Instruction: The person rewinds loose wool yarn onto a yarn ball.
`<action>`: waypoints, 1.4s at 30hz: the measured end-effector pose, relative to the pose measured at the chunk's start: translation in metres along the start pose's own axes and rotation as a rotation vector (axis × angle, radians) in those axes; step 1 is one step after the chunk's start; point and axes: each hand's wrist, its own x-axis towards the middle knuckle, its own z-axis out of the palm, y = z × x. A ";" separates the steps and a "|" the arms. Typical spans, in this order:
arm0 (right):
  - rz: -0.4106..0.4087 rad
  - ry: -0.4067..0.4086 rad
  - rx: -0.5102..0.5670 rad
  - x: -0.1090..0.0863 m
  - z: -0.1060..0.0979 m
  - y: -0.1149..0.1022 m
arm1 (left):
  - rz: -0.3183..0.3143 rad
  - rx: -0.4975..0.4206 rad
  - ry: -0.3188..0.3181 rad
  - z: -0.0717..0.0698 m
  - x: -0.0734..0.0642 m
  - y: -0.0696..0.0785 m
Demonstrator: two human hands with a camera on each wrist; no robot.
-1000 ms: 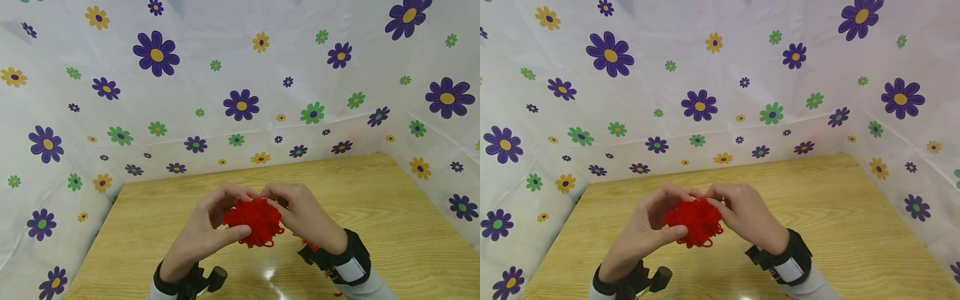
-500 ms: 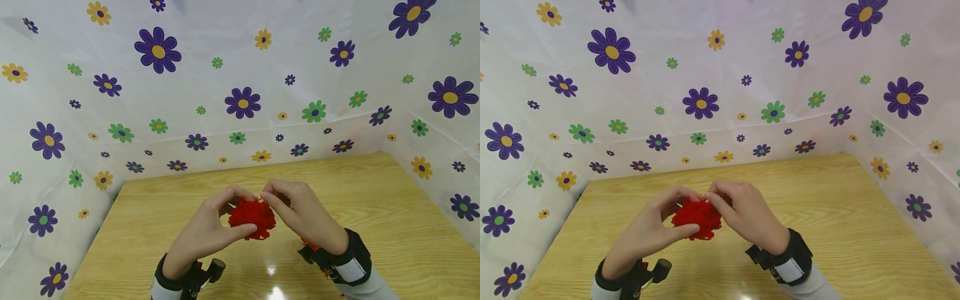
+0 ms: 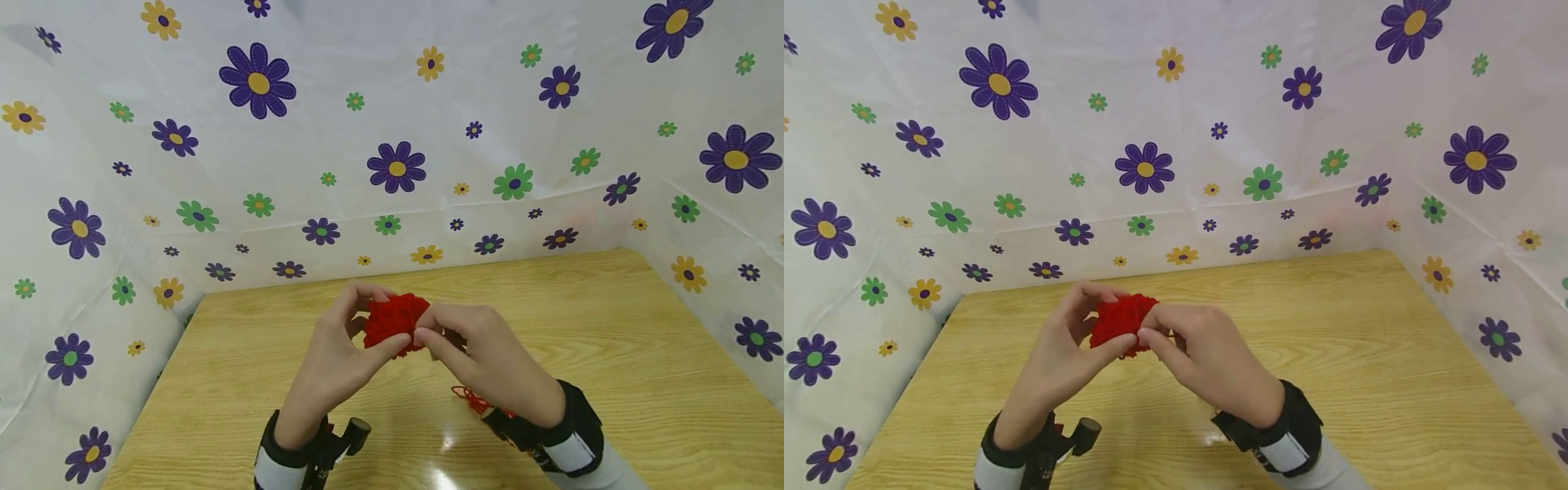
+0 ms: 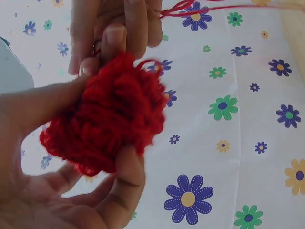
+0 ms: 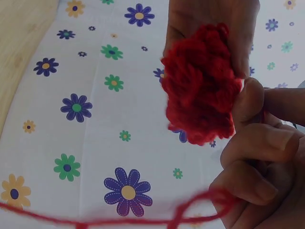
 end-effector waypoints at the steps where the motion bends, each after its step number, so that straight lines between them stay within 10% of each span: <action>1: 0.008 -0.006 0.007 0.000 0.000 -0.004 | 0.010 -0.019 0.022 0.000 0.000 0.004; 9: 0.005 -0.025 0.017 0.002 0.001 -0.014 | 0.053 -0.190 0.150 -0.001 0.002 0.022; 19: -0.032 -0.062 -0.088 -0.001 0.012 0.000 | 0.041 -0.180 0.187 0.002 0.003 0.034; 42: -0.120 -0.002 -0.059 -0.007 -0.011 -0.005 | 0.086 -0.011 0.061 0.000 0.001 0.035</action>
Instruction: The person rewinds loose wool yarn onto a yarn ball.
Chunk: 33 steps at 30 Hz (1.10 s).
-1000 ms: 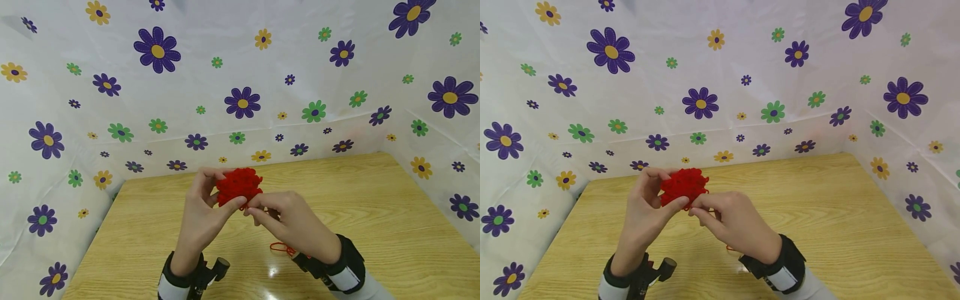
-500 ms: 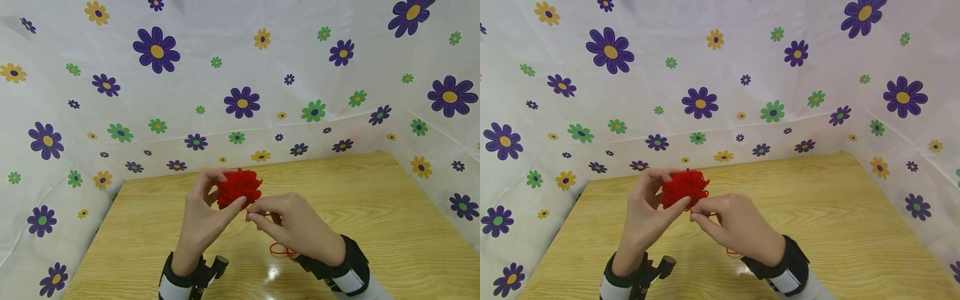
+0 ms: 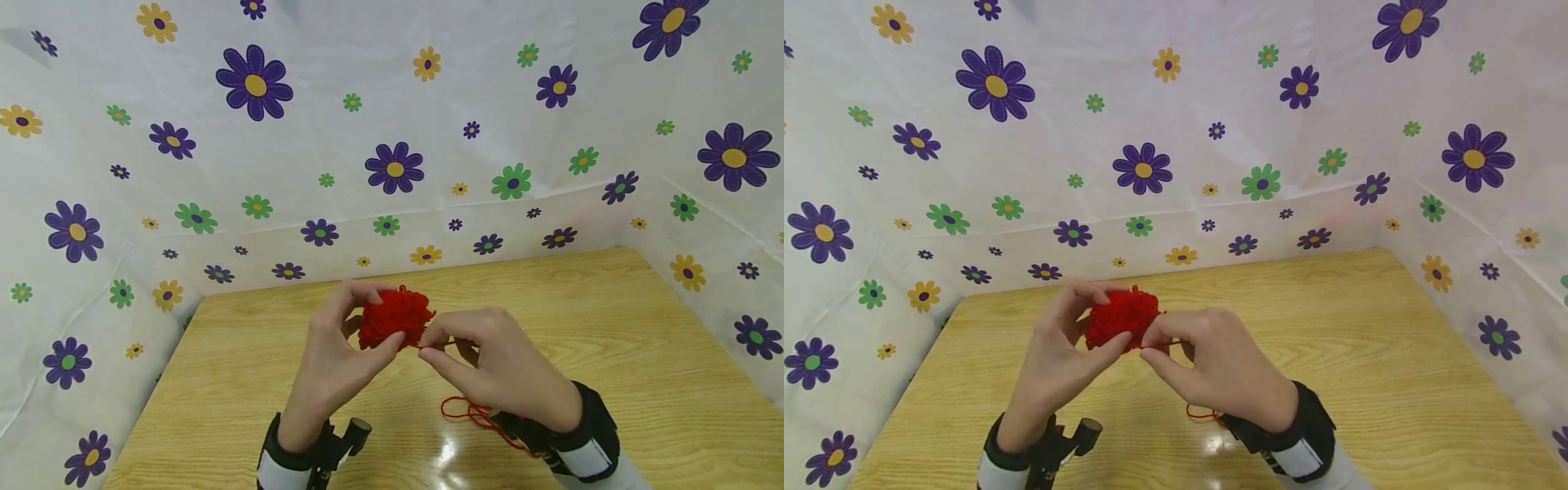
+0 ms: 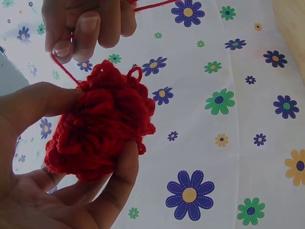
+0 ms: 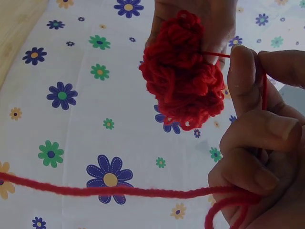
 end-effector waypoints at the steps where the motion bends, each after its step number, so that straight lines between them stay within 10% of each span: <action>1: -0.007 0.009 0.006 0.000 -0.001 -0.001 | 0.000 0.003 -0.013 0.000 0.000 0.000; 20: -0.060 0.107 0.050 0.007 -0.013 -0.012 | 0.040 -0.038 -0.355 -0.001 -0.004 0.005; 33: -0.041 0.156 0.012 0.012 -0.015 -0.011 | 0.160 -0.204 -0.370 -0.002 -0.004 0.014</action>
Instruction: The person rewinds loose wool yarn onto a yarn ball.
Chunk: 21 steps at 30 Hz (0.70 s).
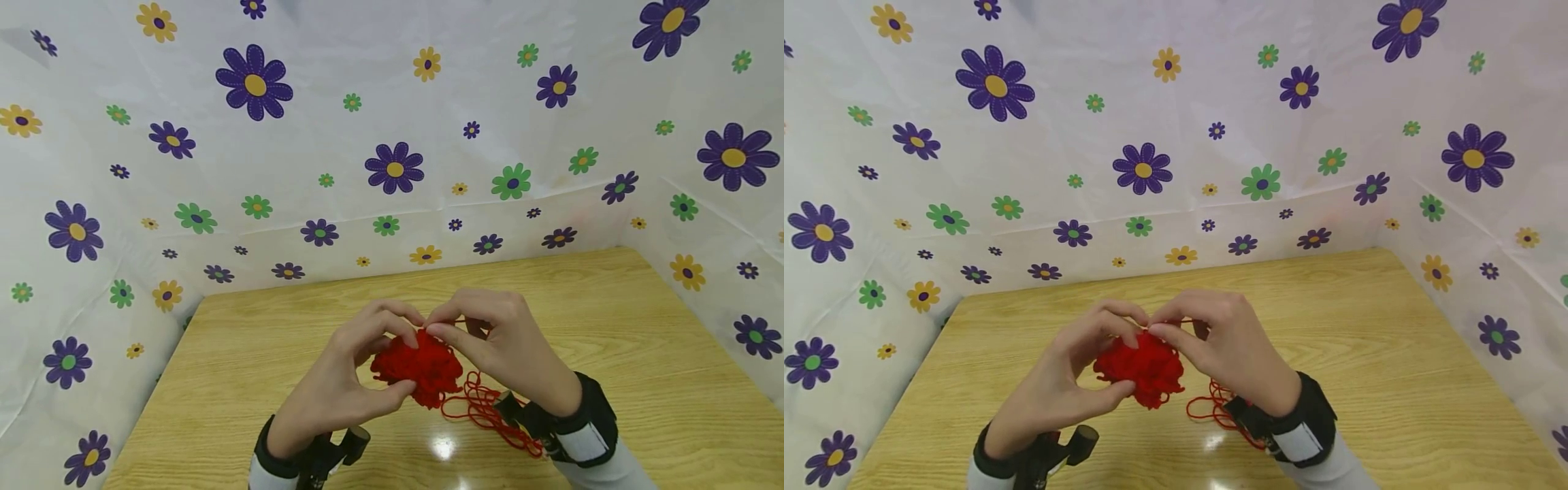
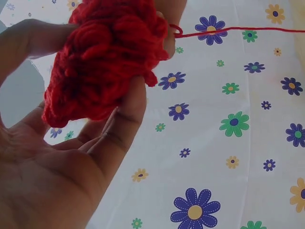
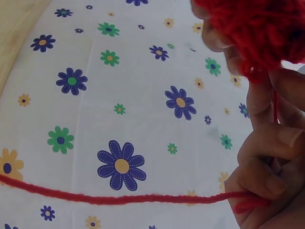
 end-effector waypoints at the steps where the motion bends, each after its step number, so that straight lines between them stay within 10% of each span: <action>1: 0.003 -0.001 -0.002 -0.001 0.001 0.004 | 0.016 -0.015 0.001 0.000 0.000 0.000; 12: 0.099 -0.050 -0.014 -0.009 0.010 0.037 | 0.118 -0.171 0.062 -0.004 -0.002 -0.002; 21: 0.087 -0.082 0.026 -0.011 0.019 0.040 | 0.176 -0.234 0.264 -0.006 -0.003 -0.012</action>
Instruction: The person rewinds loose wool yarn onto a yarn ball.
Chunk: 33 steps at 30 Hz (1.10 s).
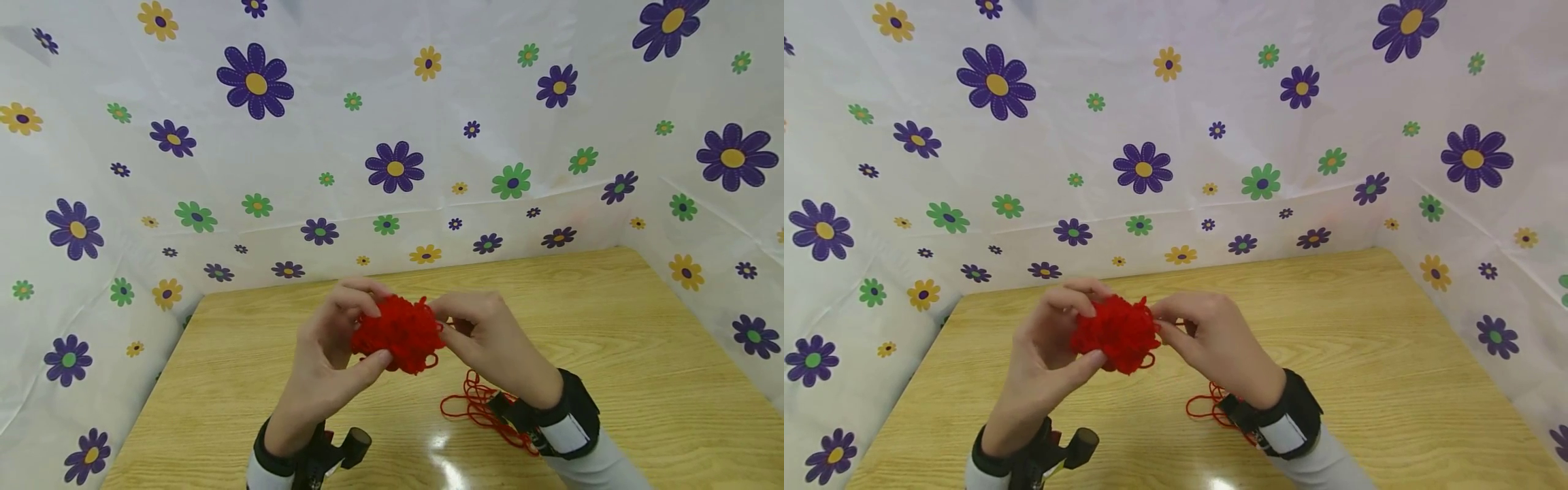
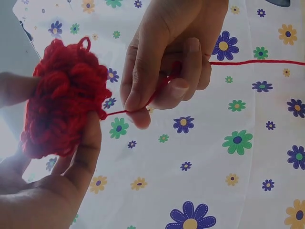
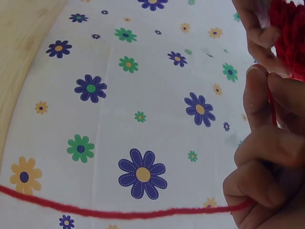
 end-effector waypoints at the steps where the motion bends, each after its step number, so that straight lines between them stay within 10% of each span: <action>1: -0.001 -0.003 -0.015 0.000 0.001 0.000 | 0.012 -0.002 0.022 -0.001 0.000 -0.001; 21: -0.043 -0.071 -0.174 -0.003 0.030 -0.016 | 0.113 0.107 0.264 0.000 0.002 -0.008; 33: -0.087 -0.057 -0.232 -0.004 0.033 -0.017 | 0.046 0.097 0.337 0.015 0.003 -0.011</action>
